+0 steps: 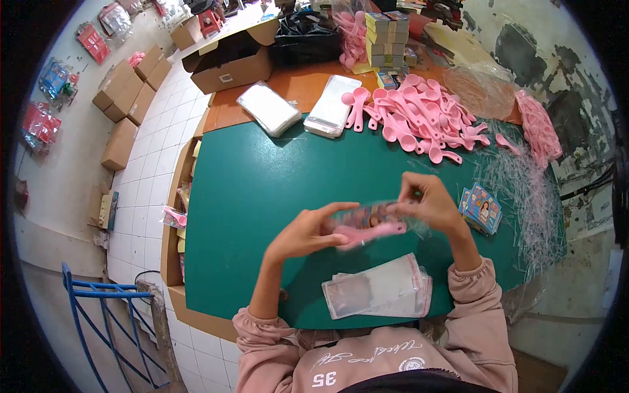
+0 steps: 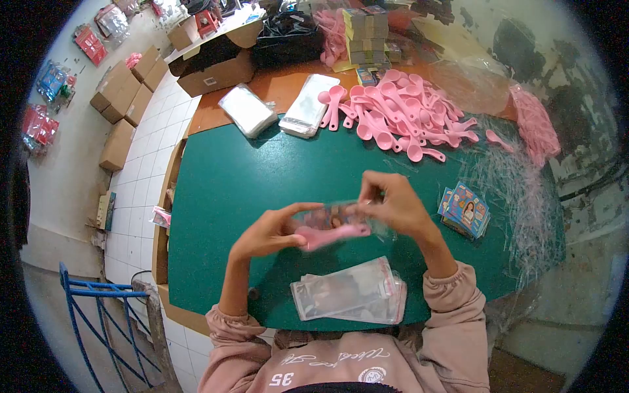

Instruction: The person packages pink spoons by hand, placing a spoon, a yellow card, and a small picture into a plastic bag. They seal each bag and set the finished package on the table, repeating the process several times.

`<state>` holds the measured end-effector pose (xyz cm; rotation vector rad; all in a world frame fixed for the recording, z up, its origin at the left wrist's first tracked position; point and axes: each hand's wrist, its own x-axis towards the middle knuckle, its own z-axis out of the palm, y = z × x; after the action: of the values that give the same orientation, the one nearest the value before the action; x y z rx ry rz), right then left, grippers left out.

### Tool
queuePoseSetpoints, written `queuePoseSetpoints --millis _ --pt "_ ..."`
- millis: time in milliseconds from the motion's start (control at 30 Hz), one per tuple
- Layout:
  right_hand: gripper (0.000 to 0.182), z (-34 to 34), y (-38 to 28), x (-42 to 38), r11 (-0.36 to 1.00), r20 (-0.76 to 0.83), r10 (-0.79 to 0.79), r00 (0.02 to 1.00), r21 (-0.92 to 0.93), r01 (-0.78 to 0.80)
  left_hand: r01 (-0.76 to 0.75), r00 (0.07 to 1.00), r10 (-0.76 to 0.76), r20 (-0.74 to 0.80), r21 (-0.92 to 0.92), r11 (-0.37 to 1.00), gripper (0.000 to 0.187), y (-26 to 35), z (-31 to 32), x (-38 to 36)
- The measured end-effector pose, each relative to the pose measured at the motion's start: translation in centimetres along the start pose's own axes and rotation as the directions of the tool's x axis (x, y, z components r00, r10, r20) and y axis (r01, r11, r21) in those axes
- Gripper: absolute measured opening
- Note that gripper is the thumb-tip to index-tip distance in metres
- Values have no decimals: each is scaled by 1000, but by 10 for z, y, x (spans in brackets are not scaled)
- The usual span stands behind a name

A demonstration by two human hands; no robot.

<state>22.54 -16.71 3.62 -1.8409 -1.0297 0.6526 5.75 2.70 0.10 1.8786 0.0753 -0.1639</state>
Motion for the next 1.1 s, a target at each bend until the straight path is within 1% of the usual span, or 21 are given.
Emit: queuePoseSetpoints --millis 33,100,167,233,300,333,400,433,467,500,533,567,633,667,733,800,833,900,933,1033,1100 --pt "21 1 4 0 1000 1 1 1000 1 -1 -91 996 90 -12 -86 992 59 -8 -5 -2" --pt "21 3 11 4 933 -22 -28 999 358 34 -27 999 22 -26 -210 977 55 -12 -8 -3" --pt "20 3 6 0 906 58 46 997 418 -66 8 997 -35 -64 -384 923 50 -13 -6 -3" --pt "19 2 10 -2 869 139 115 984 465 -168 22 998 -41 -43 -379 925 48 -12 -6 -3" --pt "20 -1 25 -2 918 213 55 976 374 -133 36 999 -49 -24 -372 928 46 -9 -3 -3" --pt "20 0 26 -1 918 213 55 976 374 -133 44 992 -78 -101 -297 954 47 -8 2 -2" --pt "23 6 21 2 996 -64 85 994 21 -84 58 980 -98 -174 -219 974 48 -9 15 1" --pt "23 10 17 2 996 -65 89 994 23 -88 50 934 -105 -342 -167 985 51 -12 26 1" --pt "25 16 11 3 999 -183 -27 983 -39 20 50 860 -100 -500 -113 992 55 -14 35 0" --pt "26 19 6 3 986 -291 -149 945 -114 120 51 862 -101 -497 -113 992 55 -12 43 0" --pt "32 21 2 2 981 -166 -170 971 -126 150 24 916 -203 -346 -458 889 53 -7 49 -2" --pt "32 23 1 -1 981 -163 -168 972 -126 148 38 956 -242 -167 -745 666 52 -4 53 -3" --pt "39 28 1 -6 898 111 -354 929 -240 370 69 969 -220 -109 -739 670 52 -5 54 -6" --pt "39 31 3 -9 916 142 -307 941 -225 333 74 959 -251 -128 -745 663 52 -6 55 -5" --pt "37 36 3 -10 923 145 -254 956 -259 284 80 948 -284 -146 -751 655 51 -12 55 -5" --pt "34 45 4 -10 927 138 -197 971 -297 231 200 908 -365 -204 -555 807 45 -17 48 -6" --pt "32 54 10 -7 896 85 -251 964 -357 264 200 911 -362 -200 -555 808 45 -16 44 -7" --pt "30 72 20 0 863 30 -301 953 -417 286 222 841 -311 -443 -241 945 33 -13 37 -9" --pt "27 81 25 5 826 25 -354 935 -460 325 184 806 -264 -530 -199 963 28 -13 36 -9" --pt "19 91 39 15 801 45 -370 928 -491 343 91 782 -168 -600 -157 984 31 -27 39 -8" --pt "15 88 40 15 814 73 -327 942 -485 320 90 802 -215 -558 -243 966 33 -27 37 -10"
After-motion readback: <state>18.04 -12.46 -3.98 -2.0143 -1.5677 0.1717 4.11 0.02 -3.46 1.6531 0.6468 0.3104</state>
